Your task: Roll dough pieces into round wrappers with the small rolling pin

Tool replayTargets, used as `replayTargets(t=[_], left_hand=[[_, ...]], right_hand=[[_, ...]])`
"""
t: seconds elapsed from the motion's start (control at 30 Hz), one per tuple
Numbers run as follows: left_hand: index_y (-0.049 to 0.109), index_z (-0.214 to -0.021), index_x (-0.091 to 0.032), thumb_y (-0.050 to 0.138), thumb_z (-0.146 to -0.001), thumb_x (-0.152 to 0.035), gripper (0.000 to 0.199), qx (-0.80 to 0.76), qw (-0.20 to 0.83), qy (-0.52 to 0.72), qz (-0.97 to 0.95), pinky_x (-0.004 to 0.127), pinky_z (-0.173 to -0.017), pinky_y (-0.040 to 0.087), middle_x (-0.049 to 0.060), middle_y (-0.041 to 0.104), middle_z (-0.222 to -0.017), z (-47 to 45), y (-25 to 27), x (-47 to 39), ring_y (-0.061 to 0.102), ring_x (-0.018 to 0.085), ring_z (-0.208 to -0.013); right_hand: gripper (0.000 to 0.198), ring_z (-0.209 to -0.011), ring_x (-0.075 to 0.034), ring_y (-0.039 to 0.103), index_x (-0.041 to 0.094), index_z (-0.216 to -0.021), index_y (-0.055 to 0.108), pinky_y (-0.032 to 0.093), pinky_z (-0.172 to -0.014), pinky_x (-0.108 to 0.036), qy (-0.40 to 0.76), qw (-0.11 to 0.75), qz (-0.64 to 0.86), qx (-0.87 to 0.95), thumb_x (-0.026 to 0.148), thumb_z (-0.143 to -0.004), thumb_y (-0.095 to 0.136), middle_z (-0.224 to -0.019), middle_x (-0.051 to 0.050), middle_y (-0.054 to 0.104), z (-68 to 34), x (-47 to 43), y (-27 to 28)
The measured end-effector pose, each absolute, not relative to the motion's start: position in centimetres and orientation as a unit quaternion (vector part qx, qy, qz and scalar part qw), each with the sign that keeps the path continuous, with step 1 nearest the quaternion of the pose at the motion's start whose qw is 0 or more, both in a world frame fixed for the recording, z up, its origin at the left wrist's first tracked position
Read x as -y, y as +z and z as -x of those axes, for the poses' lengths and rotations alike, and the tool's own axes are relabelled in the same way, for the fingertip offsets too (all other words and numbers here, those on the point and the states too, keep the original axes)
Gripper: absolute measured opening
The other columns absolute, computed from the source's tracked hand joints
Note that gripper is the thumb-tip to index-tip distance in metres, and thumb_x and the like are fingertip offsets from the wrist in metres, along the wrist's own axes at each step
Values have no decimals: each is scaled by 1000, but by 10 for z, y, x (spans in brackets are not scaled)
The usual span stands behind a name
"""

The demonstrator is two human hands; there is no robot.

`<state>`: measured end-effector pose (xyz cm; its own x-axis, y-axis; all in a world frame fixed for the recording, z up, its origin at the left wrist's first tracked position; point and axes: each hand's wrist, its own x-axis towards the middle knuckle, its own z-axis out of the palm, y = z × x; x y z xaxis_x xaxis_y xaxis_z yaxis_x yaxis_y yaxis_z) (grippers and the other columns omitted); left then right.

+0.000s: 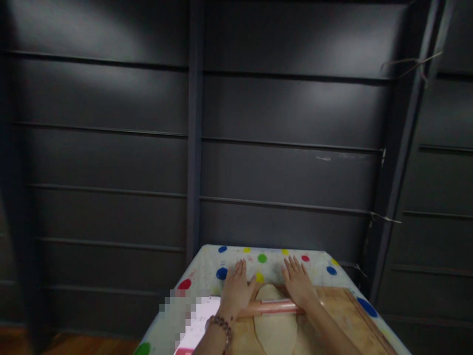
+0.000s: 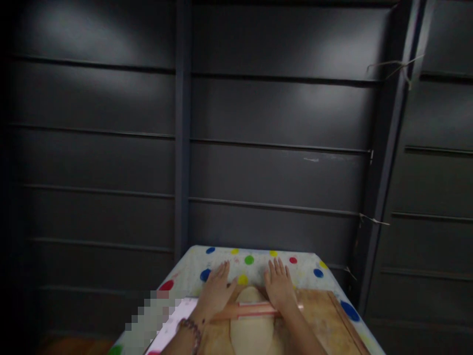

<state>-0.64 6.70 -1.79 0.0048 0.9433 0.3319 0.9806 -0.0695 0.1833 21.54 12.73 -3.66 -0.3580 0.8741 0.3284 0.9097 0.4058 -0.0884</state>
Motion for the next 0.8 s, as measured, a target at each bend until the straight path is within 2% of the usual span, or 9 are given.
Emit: replayTargets(t=[0.13,0.2,0.33,0.43,0.57,0.63,0.73,0.8], left_hand=[[42,-144,2,32,-96,-41,65,675,45,-159,719,51,-117,29,23,42,-150,1,-18,-45,34,32,-144],[45,-143,0,32,-96,-41,64,661,56,-155,732,52,-118,27,21,41,-151,-2,-19,-32,33,31,-144],[47,-144,-5,38,-93,-39,62,664,54,-157,729,51,-119,26,18,42,-151,-8,-17,-4,35,30,-143],[46,-144,-4,39,-93,-38,62,665,34,-182,723,49,-119,27,18,41,-151,-12,-14,20,35,30,-143],[41,-149,-11,40,-95,-43,63,647,21,-225,728,50,-119,29,14,35,-156,-11,-17,47,32,30,-145],[35,-151,-13,44,-94,-47,68,630,8,-226,743,50,-119,29,13,32,-157,-6,-24,53,29,30,-146],[32,-154,-18,46,-94,-50,69,598,-15,-228,768,51,-119,28,10,31,-157,3,-38,52,30,30,-146],[31,-154,-21,47,-93,-44,67,587,-15,-230,776,50,-119,30,9,34,-156,8,-49,45,34,29,-144]], right_hand=[[53,-147,-30,23,19,-146,48,23,-117,-54,-73,186,515,833,38,-101,28,-155,-10,40,-223,-98,-44],[51,-146,-28,27,24,-145,48,24,-117,-53,-77,208,515,828,42,-102,29,-153,-7,43,-224,-81,-45],[47,-144,-27,33,25,-141,54,27,-117,-49,-62,223,494,838,36,-102,30,-150,-6,48,-226,-47,-43],[49,-143,-27,34,25,-143,52,28,-118,-47,-24,232,478,847,45,-101,34,-153,-7,43,-235,-25,-37],[58,-144,-26,33,30,-149,42,31,-116,-44,45,219,426,877,55,-96,42,-156,-5,37,-251,-2,-22],[59,-141,-28,38,34,-146,45,35,-114,-43,67,201,400,891,58,-92,49,-156,-3,36,-258,8,-15],[50,-128,-28,55,40,-135,59,45,-106,-41,82,204,392,893,58,-88,53,-146,-1,51,-263,16,-11],[44,-116,-28,63,43,-122,68,51,-98,-40,56,262,391,880,58,-84,54,-132,0,65,-262,16,-13]])
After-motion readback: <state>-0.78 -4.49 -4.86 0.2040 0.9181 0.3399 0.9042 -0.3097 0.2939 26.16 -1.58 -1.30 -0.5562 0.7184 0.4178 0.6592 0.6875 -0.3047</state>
